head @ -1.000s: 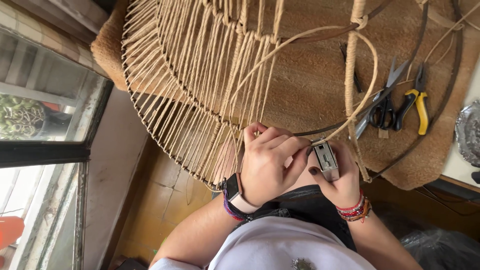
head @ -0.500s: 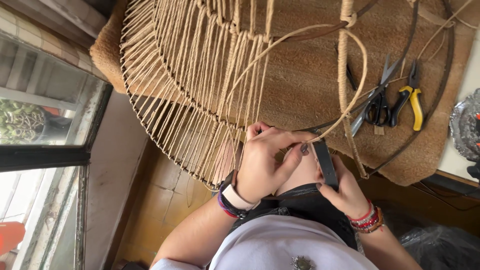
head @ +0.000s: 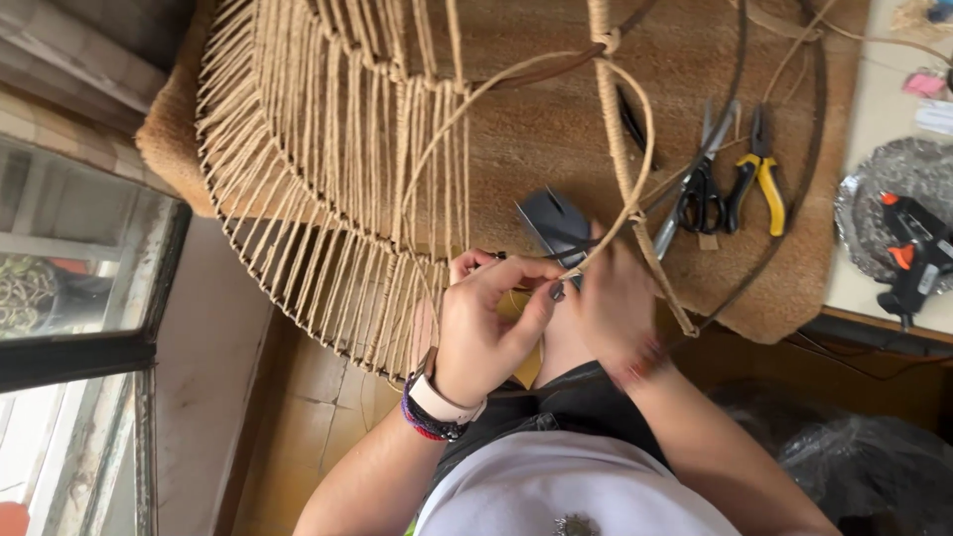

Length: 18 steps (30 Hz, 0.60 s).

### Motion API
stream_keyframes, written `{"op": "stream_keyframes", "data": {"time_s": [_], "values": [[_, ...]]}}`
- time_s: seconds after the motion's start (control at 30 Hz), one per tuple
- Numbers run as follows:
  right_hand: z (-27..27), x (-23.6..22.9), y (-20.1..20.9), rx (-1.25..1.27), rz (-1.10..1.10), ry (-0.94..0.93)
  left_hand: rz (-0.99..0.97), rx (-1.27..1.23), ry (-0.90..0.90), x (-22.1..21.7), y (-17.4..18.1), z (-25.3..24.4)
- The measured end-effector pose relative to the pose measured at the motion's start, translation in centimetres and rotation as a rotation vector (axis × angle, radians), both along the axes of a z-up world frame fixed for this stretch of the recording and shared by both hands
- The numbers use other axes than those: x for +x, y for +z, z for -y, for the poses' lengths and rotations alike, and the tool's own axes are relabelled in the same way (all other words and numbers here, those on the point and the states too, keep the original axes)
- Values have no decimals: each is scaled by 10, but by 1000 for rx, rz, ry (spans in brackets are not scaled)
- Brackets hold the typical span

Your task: Assembling a wicker lampshade by gluing and stapling rattan strands to a frame.

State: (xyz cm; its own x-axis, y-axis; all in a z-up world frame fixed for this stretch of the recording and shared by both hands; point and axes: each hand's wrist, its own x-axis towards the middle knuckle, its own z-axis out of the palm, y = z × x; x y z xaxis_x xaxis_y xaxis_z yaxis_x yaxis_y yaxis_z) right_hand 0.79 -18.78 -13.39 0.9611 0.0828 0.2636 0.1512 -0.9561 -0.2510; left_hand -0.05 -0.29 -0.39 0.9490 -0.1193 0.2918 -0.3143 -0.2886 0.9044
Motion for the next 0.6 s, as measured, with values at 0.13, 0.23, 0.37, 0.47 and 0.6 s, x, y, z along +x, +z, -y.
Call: {"op": "stream_keyframes", "data": {"time_s": [0.13,0.23,0.37,0.47,0.6], "values": [[-37,59,-11,-250,185,-253,7,29,-4,-2,7,2],[-33,79,-36,-179,246,-177,29,65,-6,0,9,5],[2,24,14,63,219,-26,51,81,57,3,6,9],[62,5,41,138,141,-46,47,135,60,4,8,12],[130,37,47,46,181,-186,62,214,48,2,7,15]]}}
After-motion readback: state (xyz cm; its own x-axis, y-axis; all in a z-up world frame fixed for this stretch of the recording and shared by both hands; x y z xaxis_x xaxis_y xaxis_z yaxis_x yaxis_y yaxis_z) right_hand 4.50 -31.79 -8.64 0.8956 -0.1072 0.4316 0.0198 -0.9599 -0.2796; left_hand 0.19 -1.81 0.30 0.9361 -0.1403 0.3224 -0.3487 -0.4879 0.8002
